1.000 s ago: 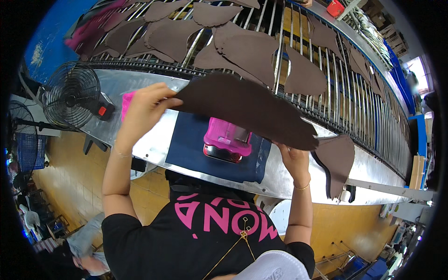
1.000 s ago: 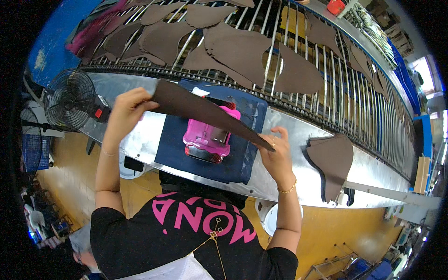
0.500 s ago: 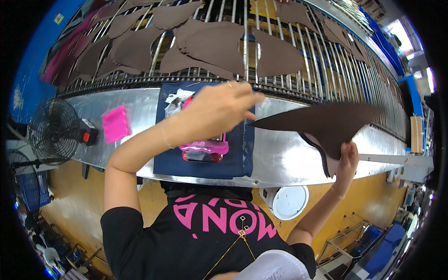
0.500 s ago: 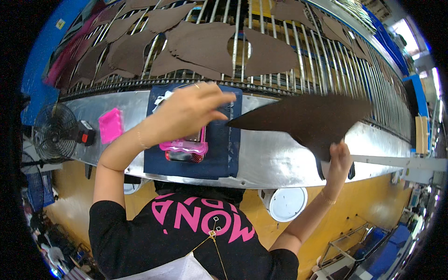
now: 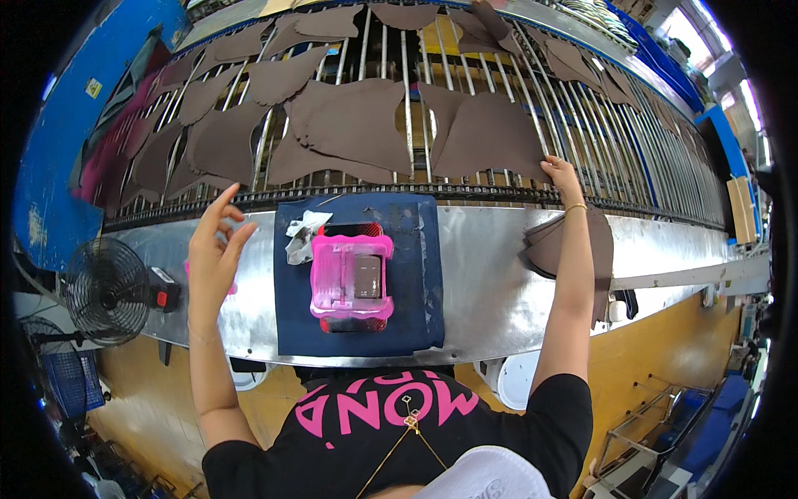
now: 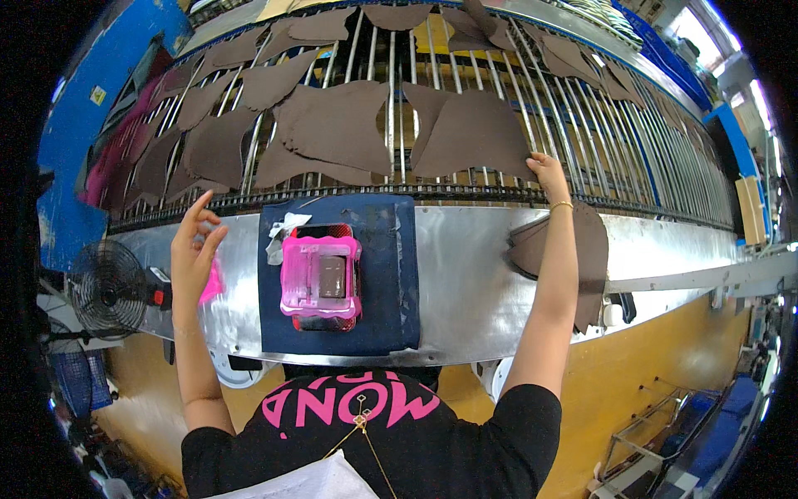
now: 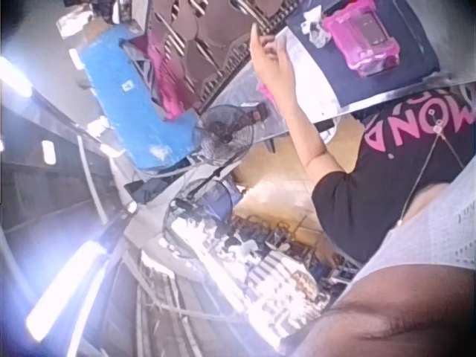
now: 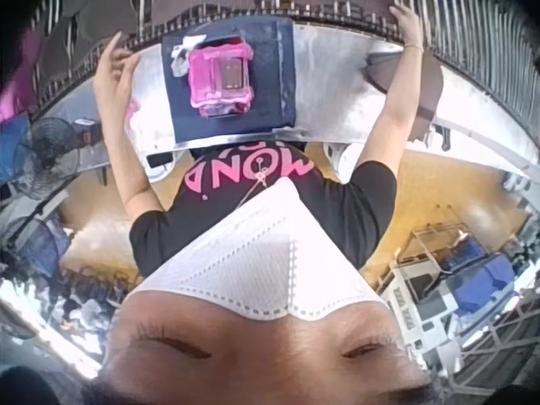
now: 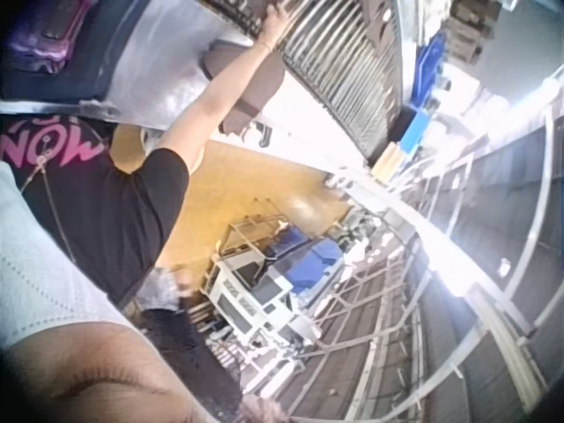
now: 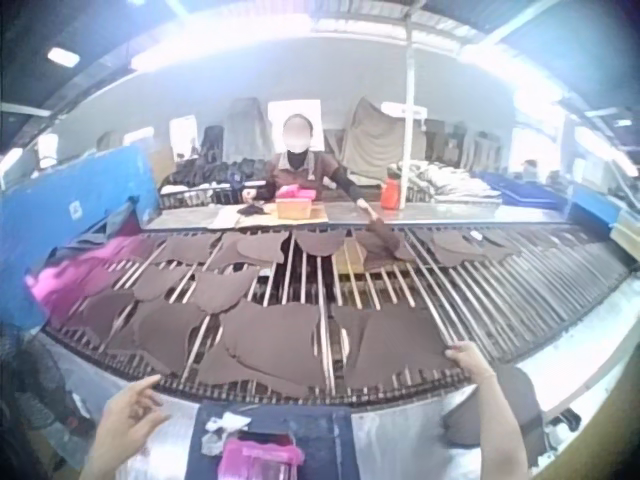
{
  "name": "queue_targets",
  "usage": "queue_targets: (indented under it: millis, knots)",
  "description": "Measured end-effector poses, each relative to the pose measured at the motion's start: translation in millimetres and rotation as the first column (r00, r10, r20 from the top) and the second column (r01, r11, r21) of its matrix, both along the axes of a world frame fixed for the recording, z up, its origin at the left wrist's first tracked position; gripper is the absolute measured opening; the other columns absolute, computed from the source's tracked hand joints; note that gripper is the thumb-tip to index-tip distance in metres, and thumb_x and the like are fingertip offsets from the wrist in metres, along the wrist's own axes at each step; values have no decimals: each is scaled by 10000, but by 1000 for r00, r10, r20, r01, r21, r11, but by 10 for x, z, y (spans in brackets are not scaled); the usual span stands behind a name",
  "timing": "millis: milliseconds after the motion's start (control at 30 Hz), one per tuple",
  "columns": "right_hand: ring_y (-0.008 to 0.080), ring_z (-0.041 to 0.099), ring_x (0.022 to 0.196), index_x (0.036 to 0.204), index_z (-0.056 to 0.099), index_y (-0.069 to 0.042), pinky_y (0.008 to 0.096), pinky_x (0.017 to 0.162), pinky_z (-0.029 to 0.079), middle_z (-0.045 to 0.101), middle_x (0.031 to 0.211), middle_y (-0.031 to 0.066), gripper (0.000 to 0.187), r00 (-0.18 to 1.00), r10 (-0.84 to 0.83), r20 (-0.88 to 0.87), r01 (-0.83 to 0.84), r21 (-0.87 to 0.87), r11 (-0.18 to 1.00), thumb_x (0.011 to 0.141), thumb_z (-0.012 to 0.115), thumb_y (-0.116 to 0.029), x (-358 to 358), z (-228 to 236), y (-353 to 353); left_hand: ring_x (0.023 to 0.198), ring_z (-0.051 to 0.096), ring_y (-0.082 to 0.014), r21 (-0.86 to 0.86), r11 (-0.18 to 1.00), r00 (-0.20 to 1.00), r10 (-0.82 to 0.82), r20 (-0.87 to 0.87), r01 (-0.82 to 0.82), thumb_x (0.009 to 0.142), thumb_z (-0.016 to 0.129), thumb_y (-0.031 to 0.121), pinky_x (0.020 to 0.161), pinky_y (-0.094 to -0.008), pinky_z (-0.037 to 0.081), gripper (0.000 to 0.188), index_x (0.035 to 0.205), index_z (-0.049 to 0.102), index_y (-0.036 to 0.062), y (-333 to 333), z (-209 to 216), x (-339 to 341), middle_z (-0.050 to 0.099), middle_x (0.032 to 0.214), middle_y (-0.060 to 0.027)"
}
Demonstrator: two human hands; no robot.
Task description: The person repeatedly picks up brown fabric pieces from a stack on the table and places them onto a moving conveyor belt. The person handles the pieces one at a time, positioning them on the belt as it moves.
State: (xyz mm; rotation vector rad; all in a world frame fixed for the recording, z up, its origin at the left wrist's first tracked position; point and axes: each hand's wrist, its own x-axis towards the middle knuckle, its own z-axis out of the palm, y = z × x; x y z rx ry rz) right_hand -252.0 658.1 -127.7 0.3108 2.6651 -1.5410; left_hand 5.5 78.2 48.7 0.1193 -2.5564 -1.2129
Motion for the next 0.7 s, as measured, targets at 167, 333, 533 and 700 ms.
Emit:
queue_targets:
  millis: [167, 333, 533, 700]
  knots:
    - [212, 602, 1033, 1176, 627, -125, 465, 902, 394, 643, 1132, 83, 456, 975, -102, -197, 193, 523, 830, 810, 676, -393, 294, 334, -385, 682, 436, -45, 22, 999, 999, 33, 16, -34, 823, 639, 1, 579, -180, 373, 529, 1324, 499, 98, -184, -134, 114, 547, 904, 5]
    - [280, 535, 1111, 1042, 687, -170, 494, 879, 436, 590, 1176, 50, 340, 857, -369, -359, 512, 670, 538, 776, 691, -383, 1359, 539, -27, 706, 420, -40, 57, 998, 999, -37, 21, 36, 879, 603, 24, 602, -165, 369, 482, 1338, 484, 109, -203, -222, 12, 526, 917, 5]
    - [355, 616, 934, 962, 668, -74, 482, 745, 508, 638, 993, 177, 586, 772, -589, -240, 442, 868, 225, 695, 684, -595, 2492, 275, 514, 700, 453, -48, 70, 990, 991, -128, 50, 124, 838, 653, 42, 565, -186, 369, 476, 1294, 529, 105, 27, -163, -201, 555, 926, 8]
    - [372, 607, 954, 953, 655, 9, 485, 788, 502, 623, 1021, 223, 597, 768, -610, -194, 436, 857, 276, 664, 766, -501, 2548, 143, 756, 663, 463, -67, 3, 979, 979, -205, -6, 205, 794, 701, 66, 520, -198, 357, 466, 1237, 558, 95, 224, -31, -179, 551, 904, -11]
